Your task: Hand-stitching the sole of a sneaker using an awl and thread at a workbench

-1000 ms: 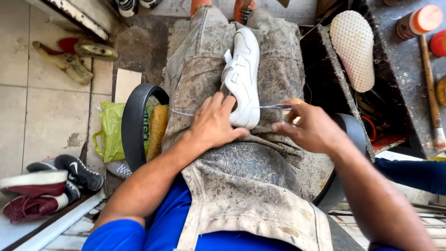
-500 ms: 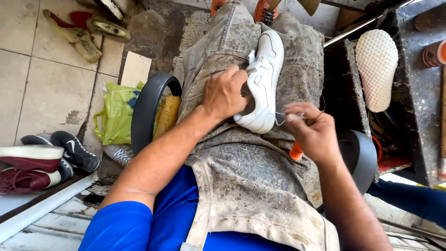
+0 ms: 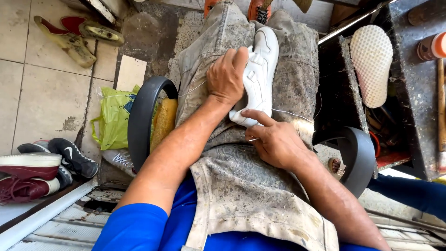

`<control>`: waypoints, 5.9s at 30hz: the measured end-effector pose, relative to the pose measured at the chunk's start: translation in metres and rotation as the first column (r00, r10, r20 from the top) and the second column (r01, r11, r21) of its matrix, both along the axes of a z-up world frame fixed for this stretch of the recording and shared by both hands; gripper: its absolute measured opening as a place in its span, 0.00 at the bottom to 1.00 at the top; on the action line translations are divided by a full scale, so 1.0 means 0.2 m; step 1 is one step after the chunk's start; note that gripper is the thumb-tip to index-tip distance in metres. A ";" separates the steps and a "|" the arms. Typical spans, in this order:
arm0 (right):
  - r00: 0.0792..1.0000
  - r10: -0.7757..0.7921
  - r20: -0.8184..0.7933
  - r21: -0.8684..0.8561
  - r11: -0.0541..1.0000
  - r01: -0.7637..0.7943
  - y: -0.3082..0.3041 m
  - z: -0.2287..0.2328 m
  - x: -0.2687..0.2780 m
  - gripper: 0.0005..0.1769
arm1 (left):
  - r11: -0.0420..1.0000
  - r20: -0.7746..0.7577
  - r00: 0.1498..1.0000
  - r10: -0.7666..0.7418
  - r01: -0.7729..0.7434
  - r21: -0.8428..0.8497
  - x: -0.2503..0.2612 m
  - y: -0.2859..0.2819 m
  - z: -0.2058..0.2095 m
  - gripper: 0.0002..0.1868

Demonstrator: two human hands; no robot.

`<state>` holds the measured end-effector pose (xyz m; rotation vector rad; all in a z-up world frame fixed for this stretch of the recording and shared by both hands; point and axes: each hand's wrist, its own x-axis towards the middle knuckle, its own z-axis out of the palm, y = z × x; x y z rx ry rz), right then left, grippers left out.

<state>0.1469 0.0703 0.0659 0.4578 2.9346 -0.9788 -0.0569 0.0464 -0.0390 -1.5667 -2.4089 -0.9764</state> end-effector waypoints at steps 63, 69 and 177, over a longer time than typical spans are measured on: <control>0.617 -0.786 -0.050 -0.836 0.371 0.404 0.20 -0.29 0.06 0.24 | 0.864 0.673 0.634 -0.381 0.503 0.014 0.15 -0.07 0.49 0.08; 0.790 -0.590 -0.165 -0.979 0.197 -0.057 0.22 -0.14 0.28 0.20 | 0.960 0.751 0.603 -0.269 0.231 0.159 0.06 -0.26 0.34 0.11; 0.894 -0.445 0.058 -0.359 0.826 0.435 -0.02 -0.10 0.60 0.28 | 0.991 0.974 -0.186 -0.126 0.030 0.134 0.13 -0.49 0.21 0.32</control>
